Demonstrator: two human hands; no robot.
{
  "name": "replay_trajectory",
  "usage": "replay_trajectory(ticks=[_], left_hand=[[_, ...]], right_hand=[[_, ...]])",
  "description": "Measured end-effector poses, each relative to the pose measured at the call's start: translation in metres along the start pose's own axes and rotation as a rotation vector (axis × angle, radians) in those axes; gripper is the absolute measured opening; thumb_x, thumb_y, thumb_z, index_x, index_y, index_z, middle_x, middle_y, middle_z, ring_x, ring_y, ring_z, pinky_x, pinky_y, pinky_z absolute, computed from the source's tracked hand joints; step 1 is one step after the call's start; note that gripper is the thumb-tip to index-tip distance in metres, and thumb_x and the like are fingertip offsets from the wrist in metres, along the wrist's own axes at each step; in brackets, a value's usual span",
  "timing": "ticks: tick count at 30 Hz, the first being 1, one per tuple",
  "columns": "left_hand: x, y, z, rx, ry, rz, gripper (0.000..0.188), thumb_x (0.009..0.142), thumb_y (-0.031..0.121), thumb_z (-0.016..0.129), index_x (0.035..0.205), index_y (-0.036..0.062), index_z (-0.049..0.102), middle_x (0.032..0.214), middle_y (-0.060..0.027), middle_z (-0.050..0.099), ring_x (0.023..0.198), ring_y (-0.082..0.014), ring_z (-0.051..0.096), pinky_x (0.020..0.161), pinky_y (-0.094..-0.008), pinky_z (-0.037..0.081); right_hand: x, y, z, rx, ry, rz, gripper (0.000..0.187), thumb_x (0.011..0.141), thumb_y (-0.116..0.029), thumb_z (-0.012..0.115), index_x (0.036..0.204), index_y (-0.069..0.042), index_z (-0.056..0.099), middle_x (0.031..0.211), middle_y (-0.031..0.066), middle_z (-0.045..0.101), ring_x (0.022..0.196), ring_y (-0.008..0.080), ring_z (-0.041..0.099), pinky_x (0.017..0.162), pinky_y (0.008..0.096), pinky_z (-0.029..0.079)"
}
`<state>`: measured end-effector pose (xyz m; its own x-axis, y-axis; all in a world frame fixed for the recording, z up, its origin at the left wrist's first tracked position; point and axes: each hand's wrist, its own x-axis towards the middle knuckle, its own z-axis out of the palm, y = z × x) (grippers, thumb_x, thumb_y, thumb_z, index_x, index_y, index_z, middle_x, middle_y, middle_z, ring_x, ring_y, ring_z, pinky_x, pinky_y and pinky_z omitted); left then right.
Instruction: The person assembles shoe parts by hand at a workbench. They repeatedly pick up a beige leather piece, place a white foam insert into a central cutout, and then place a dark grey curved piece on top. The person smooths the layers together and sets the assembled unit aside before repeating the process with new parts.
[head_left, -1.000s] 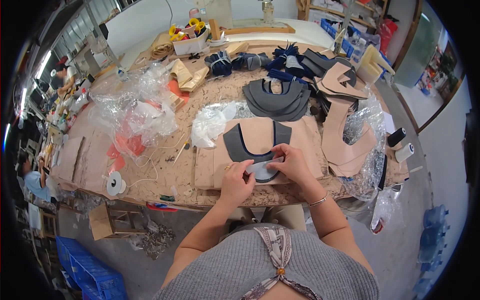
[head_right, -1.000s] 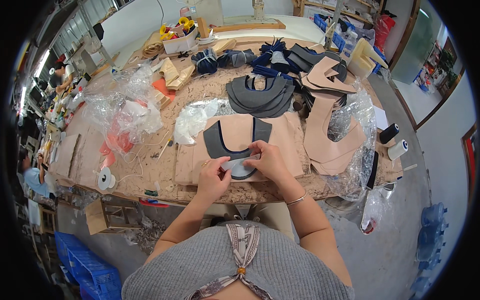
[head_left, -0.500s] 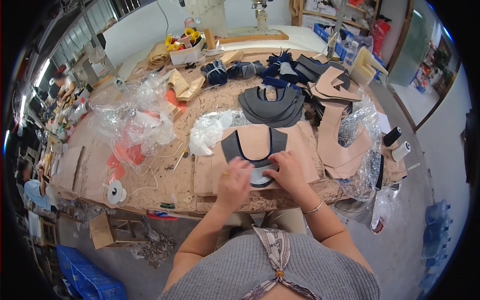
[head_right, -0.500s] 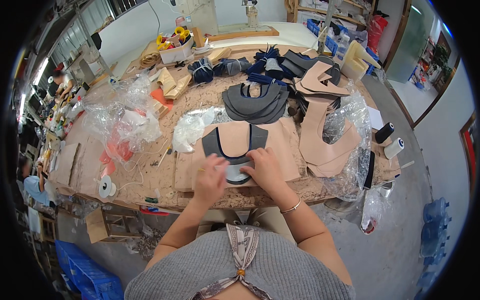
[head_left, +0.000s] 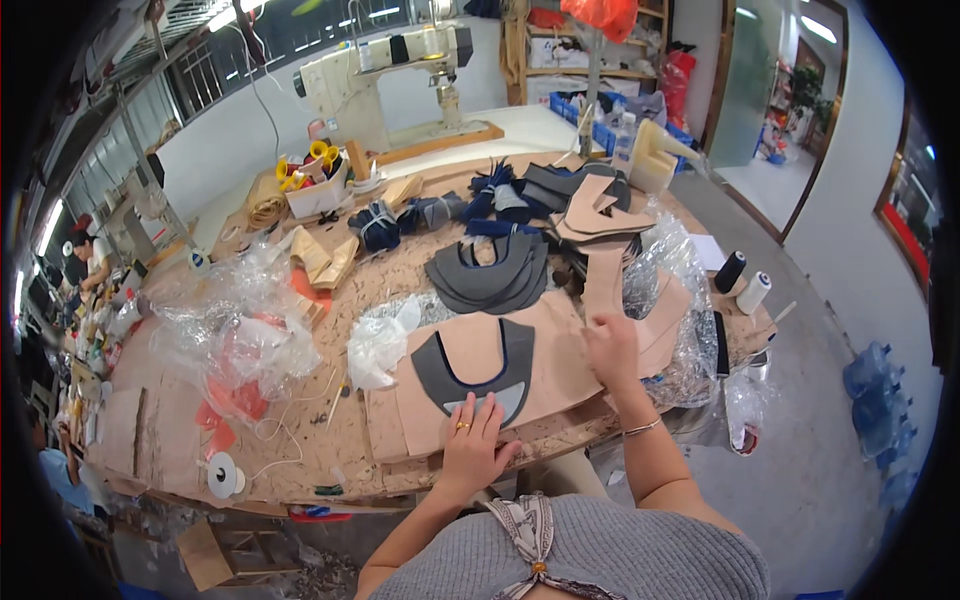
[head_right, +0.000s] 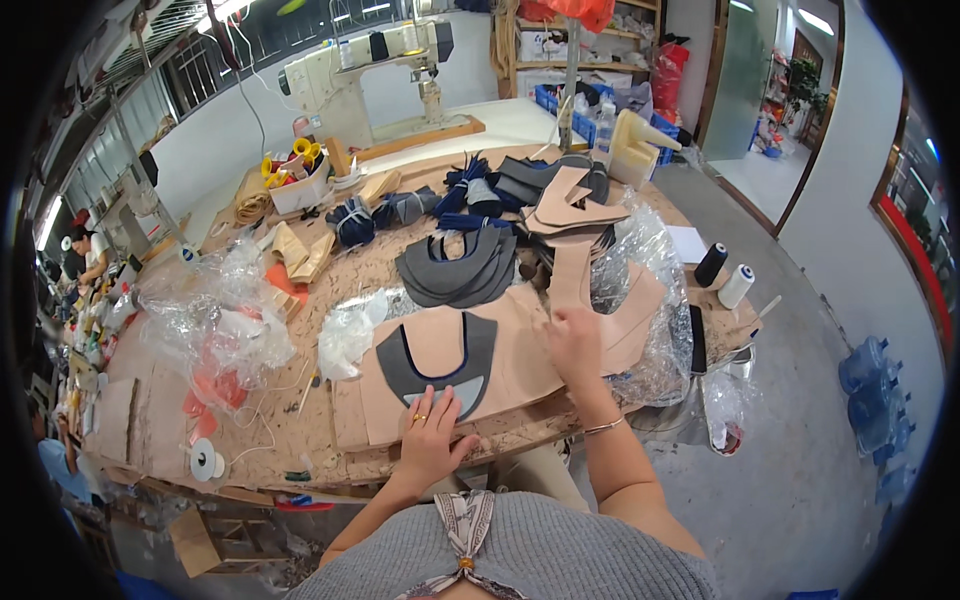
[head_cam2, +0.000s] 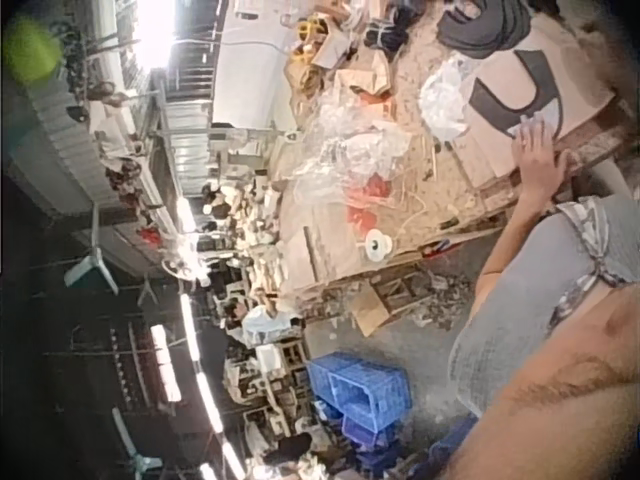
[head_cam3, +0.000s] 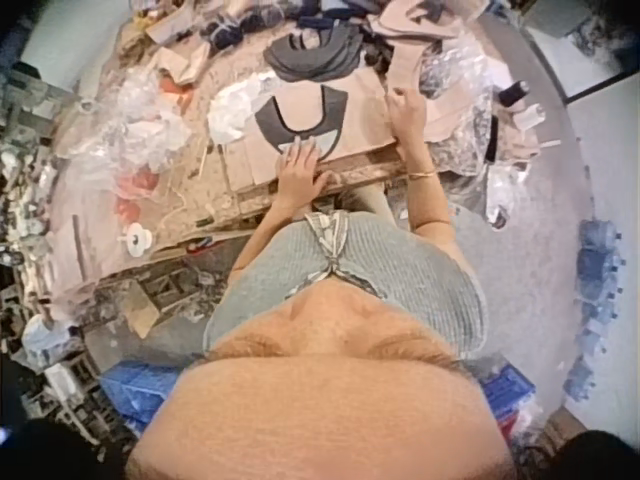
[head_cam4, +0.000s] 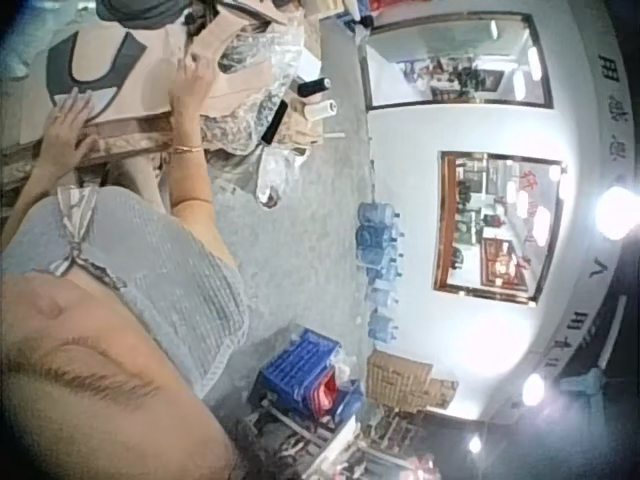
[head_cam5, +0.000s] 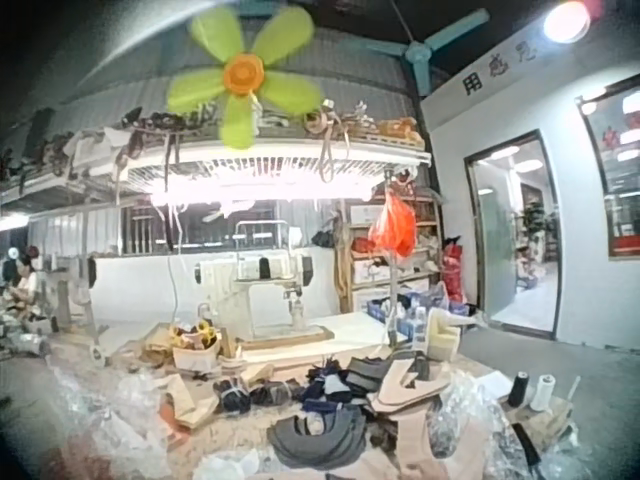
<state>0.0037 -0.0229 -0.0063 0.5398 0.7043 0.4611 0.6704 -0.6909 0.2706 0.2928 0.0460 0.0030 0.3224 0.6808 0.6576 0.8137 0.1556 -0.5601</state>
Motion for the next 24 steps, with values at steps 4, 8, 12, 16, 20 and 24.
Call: replay_trajectory(ticks=[4, 8, 12, 16, 20, 24], left_hand=[[-0.001, 0.002, -0.002, -0.068, 0.034, 0.003, 0.053, 0.078, 0.031, 0.072, 0.12, 0.0013, 0.059, 0.138, -0.0173, 0.048, 0.132, -0.0408, 0.038, 0.108, -0.0496, 0.028], [-0.001, 0.007, -0.01, -0.066, 0.062, -0.036, 0.049, 0.079, 0.029, 0.071, 0.119, 0.0024, 0.059, 0.138, -0.0163, 0.047, 0.133, -0.0392, 0.037, 0.108, -0.0502, 0.029], [-0.003, 0.006, -0.006, -0.074, 0.069, -0.032, 0.048, 0.079, 0.027, 0.071, 0.119, 0.0039, 0.059, 0.138, -0.0159, 0.047, 0.133, -0.0391, 0.037, 0.108, -0.0507, 0.03], [-0.007, 0.002, -0.001, -0.077, 0.066, -0.032, 0.051, 0.077, 0.025, 0.072, 0.121, 0.0043, 0.058, 0.136, -0.0151, 0.05, 0.132, -0.0382, 0.039, 0.108, -0.0502, 0.03], [-0.008, 0.001, -0.002, -0.073, 0.067, -0.028, 0.059, 0.077, 0.026, 0.072, 0.126, 0.0005, 0.053, 0.134, -0.0161, 0.051, 0.13, -0.0368, 0.042, 0.108, -0.0485, 0.031], [-0.006, 0.005, -0.002, -0.099, 0.079, -0.042, 0.066, 0.078, 0.027, 0.072, 0.131, -0.0033, 0.048, 0.134, -0.0176, 0.052, 0.128, -0.0362, 0.044, 0.108, -0.0474, 0.031]], right_hand=[[0.024, 0.016, -0.025, -0.327, -0.121, 0.101, 0.033, 0.069, -0.019, 0.078, 0.098, -0.007, 0.065, 0.103, 0.0093, 0.061, 0.107, 0.0287, 0.05, 0.093, 0.044, 0.037], [0.025, 0.016, -0.026, -0.464, -0.258, 0.115, 0.034, 0.068, -0.024, 0.078, 0.095, -0.008, 0.066, 0.102, 0.0076, 0.06, 0.107, 0.0277, 0.05, 0.093, 0.0444, 0.036], [0.01, 0.026, -0.014, -0.505, -0.188, 0.055, 0.03, 0.069, -0.025, 0.077, 0.092, -0.008, 0.066, 0.099, 0.0065, 0.06, 0.103, 0.0266, 0.052, 0.093, 0.0414, 0.037], [0.015, 0.031, -0.018, -0.332, -0.068, -0.022, 0.024, 0.074, -0.016, 0.075, 0.093, -0.006, 0.064, 0.085, 0.0098, 0.061, 0.087, 0.0256, 0.059, 0.079, 0.0372, 0.045], [0.063, 0.021, -0.048, -0.036, 0.137, 0.109, 0.014, 0.086, -0.012, 0.065, 0.093, -0.001, 0.061, 0.079, 0.0137, 0.064, 0.069, 0.0285, 0.063, 0.065, 0.0373, 0.05], [0.099, 0.027, -0.064, 0.005, 0.39, 0.066, 0.015, 0.091, -0.015, 0.06, 0.096, -0.001, 0.061, 0.084, 0.018, 0.067, 0.075, 0.0321, 0.066, 0.068, 0.0391, 0.05]])
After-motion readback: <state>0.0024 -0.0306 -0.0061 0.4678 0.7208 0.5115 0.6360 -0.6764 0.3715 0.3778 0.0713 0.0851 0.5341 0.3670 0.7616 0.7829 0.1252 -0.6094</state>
